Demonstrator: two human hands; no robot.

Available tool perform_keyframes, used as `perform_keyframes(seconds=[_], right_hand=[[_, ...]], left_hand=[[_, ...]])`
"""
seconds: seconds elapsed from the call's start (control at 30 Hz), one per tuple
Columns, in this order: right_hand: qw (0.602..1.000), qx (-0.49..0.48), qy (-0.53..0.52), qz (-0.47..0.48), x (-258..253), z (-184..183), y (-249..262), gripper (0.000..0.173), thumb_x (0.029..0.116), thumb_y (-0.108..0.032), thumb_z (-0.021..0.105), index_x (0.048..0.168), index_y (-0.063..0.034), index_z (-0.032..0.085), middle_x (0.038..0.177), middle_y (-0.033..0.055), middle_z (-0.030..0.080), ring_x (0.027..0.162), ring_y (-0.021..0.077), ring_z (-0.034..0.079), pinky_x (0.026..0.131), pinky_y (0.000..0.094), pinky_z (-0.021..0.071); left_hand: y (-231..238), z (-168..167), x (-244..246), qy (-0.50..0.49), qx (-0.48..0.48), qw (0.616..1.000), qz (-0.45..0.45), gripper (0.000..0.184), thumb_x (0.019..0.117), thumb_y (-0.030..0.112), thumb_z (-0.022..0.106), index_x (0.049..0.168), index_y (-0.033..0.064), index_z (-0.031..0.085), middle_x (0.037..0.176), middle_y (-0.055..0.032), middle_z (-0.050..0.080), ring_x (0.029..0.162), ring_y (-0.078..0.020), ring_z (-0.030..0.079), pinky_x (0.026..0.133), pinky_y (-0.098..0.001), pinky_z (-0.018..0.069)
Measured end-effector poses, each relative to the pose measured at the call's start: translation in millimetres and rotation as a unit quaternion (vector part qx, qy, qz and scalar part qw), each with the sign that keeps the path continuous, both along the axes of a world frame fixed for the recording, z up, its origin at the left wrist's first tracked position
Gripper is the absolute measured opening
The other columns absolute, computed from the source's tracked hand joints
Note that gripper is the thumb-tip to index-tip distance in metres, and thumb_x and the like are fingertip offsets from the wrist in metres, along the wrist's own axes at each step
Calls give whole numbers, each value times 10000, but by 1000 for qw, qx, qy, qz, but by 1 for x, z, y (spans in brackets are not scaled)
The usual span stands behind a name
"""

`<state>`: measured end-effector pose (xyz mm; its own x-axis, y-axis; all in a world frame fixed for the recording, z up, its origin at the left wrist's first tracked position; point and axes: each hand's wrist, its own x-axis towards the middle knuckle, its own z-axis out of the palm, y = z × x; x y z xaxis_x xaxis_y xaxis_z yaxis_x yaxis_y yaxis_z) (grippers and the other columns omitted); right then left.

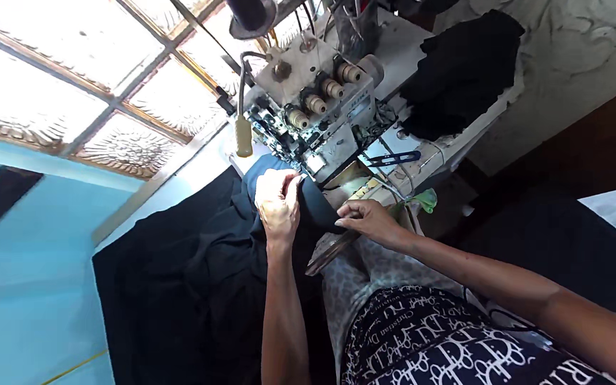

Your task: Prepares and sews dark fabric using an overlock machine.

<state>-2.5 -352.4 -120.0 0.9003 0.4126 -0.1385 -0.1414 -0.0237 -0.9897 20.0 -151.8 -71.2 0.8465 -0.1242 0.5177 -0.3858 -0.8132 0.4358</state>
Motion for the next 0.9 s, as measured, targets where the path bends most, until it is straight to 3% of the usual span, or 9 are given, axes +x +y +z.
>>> perform_keyframes(seconds=[0.2, 0.27, 0.37, 0.43, 0.53, 0.67, 0.77, 0.9], right_hand=[[999, 23, 8, -46, -7, -4, 3, 100, 938, -22, 709, 1026, 16, 680, 816, 32, 657, 709, 43, 595, 705, 227, 521], [999, 26, 14, -45, -8, -2, 3, 144, 931, 0, 703, 1067, 11, 658, 803, 25, 648, 697, 41, 589, 701, 228, 521], [999, 17, 8, -42, -10, 0, 3, 232, 924, 22, 687, 1143, 2, 611, 790, 24, 624, 680, 55, 578, 689, 242, 517], [999, -1, -8, -46, -12, 2, 0, 262, 921, 9, 690, 1168, -2, 600, 791, 24, 616, 678, 59, 571, 680, 243, 509], [997, -48, -40, -55, -16, 9, -6, 250, 934, -43, 695, 1165, -12, 604, 830, 37, 637, 712, 64, 594, 692, 248, 515], [986, -87, -119, -76, -14, 9, 0, 237, 947, -71, 677, 1164, -1, 612, 897, 94, 671, 771, 144, 654, 722, 328, 553], [968, -116, -203, -90, -1, 7, 9, 236, 958, -59, 667, 1176, 10, 611, 932, 137, 695, 804, 232, 699, 733, 424, 583], [898, -177, -387, -111, 22, 7, 24, 258, 944, -13, 647, 1196, 29, 673, 997, 184, 726, 855, 317, 731, 764, 469, 602]], left_hand=[[-6, -10, 3, -57, 2, 998, 4, 164, 989, 114, 668, 1100, -1, 704, 1086, -157, 689, 1025, -224, 658, 909, -330, 520], [-7, -11, 3, -83, 49, 995, 3, 153, 1006, 109, 630, 1065, -12, 703, 1086, -195, 681, 1070, -310, 651, 945, -416, 510], [-12, -2, 1, -69, 148, 986, 14, 197, 1035, 85, 546, 1062, -3, 721, 1049, -213, 667, 1019, -395, 636, 870, -500, 507], [-17, 7, -1, -32, 206, 978, 24, 209, 1024, 50, 530, 1098, -20, 712, 1082, -237, 671, 1009, -435, 642, 816, -550, 505], [-24, 6, -10, -6, 244, 969, 35, 292, 1022, 158, 582, 1217, -30, 691, 1133, -255, 660, 1043, -445, 638, 821, -568, 498], [-24, -6, -11, -11, 265, 963, 55, 403, 1016, 222, 577, 1319, -36, 639, 1249, -251, 655, 1145, -433, 625, 912, -569, 479], [-23, -9, -11, -17, 274, 959, 72, 396, 1027, 231, 571, 1328, -17, 635, 1301, -235, 645, 1157, -420, 622, 916, -561, 474], [-26, -4, -24, -22, 266, 961, 75, 324, 1010, 204, 597, 1250, 9, 696, 1284, -195, 675, 1197, -400, 620, 979, -564, 456]])
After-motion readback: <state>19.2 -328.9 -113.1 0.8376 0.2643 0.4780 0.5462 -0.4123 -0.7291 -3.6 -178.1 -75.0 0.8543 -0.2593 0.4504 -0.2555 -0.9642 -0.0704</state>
